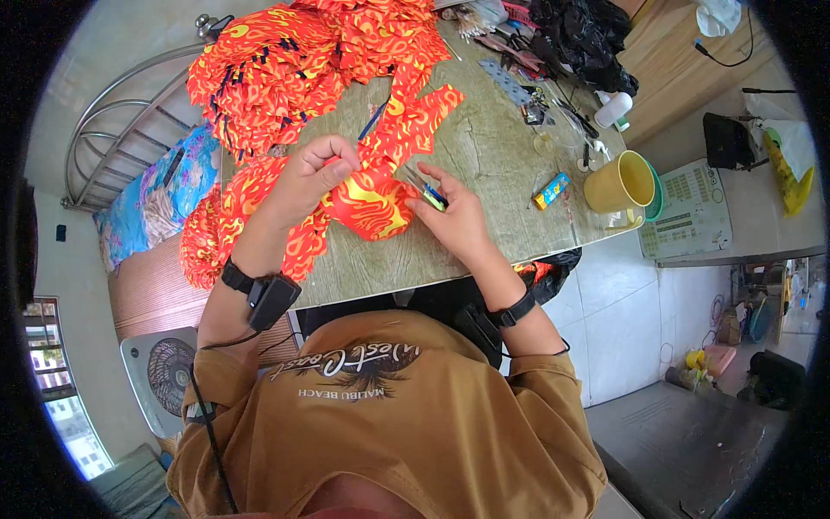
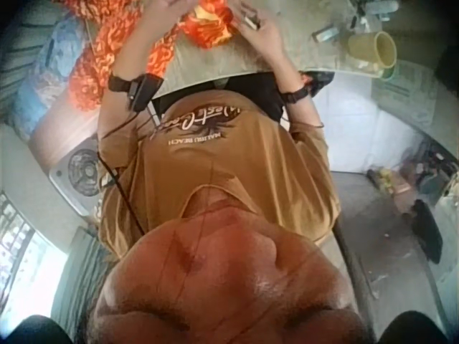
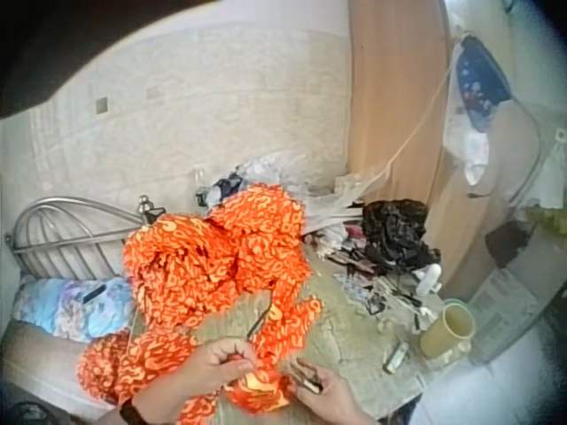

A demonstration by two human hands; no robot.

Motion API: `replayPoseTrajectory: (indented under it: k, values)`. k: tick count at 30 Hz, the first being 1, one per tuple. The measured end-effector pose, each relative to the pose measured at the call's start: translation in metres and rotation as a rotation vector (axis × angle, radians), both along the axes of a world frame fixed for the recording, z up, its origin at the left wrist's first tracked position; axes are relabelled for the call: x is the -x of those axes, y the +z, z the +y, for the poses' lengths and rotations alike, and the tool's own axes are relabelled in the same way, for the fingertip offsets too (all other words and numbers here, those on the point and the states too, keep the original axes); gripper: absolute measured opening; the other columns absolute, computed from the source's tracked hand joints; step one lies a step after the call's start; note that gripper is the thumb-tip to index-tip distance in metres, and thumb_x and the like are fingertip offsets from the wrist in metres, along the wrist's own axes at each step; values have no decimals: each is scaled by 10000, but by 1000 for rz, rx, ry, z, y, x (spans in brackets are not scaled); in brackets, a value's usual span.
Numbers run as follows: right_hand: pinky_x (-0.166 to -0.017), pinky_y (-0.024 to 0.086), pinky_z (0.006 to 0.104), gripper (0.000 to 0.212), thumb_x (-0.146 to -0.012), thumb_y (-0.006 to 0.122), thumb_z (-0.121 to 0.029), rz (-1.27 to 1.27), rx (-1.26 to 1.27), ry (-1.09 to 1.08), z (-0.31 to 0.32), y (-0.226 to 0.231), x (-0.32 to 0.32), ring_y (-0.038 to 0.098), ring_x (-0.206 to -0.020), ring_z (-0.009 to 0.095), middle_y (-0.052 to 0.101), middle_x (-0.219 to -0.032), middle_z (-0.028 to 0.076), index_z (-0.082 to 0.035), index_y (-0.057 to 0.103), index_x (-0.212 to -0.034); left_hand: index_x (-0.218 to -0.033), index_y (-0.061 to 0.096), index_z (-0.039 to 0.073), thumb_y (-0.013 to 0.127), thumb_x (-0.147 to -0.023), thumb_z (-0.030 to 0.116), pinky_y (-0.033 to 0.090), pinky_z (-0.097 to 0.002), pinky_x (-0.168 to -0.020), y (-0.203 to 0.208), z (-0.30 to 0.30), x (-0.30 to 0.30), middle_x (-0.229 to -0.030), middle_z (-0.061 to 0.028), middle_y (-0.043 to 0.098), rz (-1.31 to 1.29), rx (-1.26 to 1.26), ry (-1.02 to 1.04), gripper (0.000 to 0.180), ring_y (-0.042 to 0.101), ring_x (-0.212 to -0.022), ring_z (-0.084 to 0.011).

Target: Sorting and inspecting flame-patterned fabric pieces on a workspace.

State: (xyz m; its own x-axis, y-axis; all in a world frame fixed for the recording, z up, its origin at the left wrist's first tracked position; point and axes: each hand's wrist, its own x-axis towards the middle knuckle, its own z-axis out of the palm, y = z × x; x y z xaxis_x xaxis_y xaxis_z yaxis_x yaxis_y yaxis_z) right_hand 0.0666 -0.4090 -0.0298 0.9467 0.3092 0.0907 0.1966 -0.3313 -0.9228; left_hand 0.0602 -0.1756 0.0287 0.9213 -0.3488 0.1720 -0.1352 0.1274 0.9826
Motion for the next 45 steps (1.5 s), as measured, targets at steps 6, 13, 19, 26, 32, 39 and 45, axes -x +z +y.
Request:
replayPoseTrajectory:
  k: [6,13,19,26,32,39,45]
  values:
    - [-701,439,209,216,-827,687,-104,-7,-9,-62,-9,-8,-9,541,-754,46,630,-841,-18,-19,652,-1023,-962,583,46,632,-899,111,447,-189,-694,-3,10,-3,-901,19,597,17,-6,-22,103,551,-815,-32]
    - [-745,454,229,127,-837,643,-35,-216,-186,-251,-36,38,-15,564,-809,66,661,-888,2,-4,650,-960,-959,589,34,688,-829,42,462,-217,-683,10,-14,-5,-884,-15,620,-82,-35,413,164,570,-783,-61]
    - [-758,466,245,211,-803,684,-49,-389,-8,-79,-73,34,-6,583,-808,84,671,-893,26,-27,661,-1012,-954,614,39,709,-814,88,478,-242,-730,0,5,5,-908,-26,643,-239,-216,198,176,589,-826,-91]
    - [-752,479,259,355,-755,742,-97,36,292,296,-84,11,18,619,-817,141,684,-934,84,-47,656,-1096,-927,638,62,709,-805,70,478,-258,-779,-28,22,31,-918,-10,647,202,-536,-149,142,591,-880,-94]
    - [-710,480,287,385,-775,742,-177,-53,221,155,-59,4,17,631,-804,174,686,-925,95,-70,652,-1134,-940,654,90,731,-781,244,476,-304,-762,-30,4,24,-933,-39,650,69,-747,39,235,597,-849,-157]
    - [-672,491,323,362,-806,706,-226,-239,377,257,-39,-5,15,621,-745,247,662,-837,117,-105,656,-1143,-871,637,93,719,-768,276,477,-370,-783,-57,-30,32,-918,-77,611,-231,-889,150,225,593,-882,-255]
    - [-650,500,341,338,-809,683,-238,-390,399,298,-33,-9,11,618,-733,271,648,-776,104,-123,668,-1126,-816,626,96,724,-743,237,466,-382,-810,-68,-40,37,-943,-71,596,-336,-991,306,187,584,-916,-256]
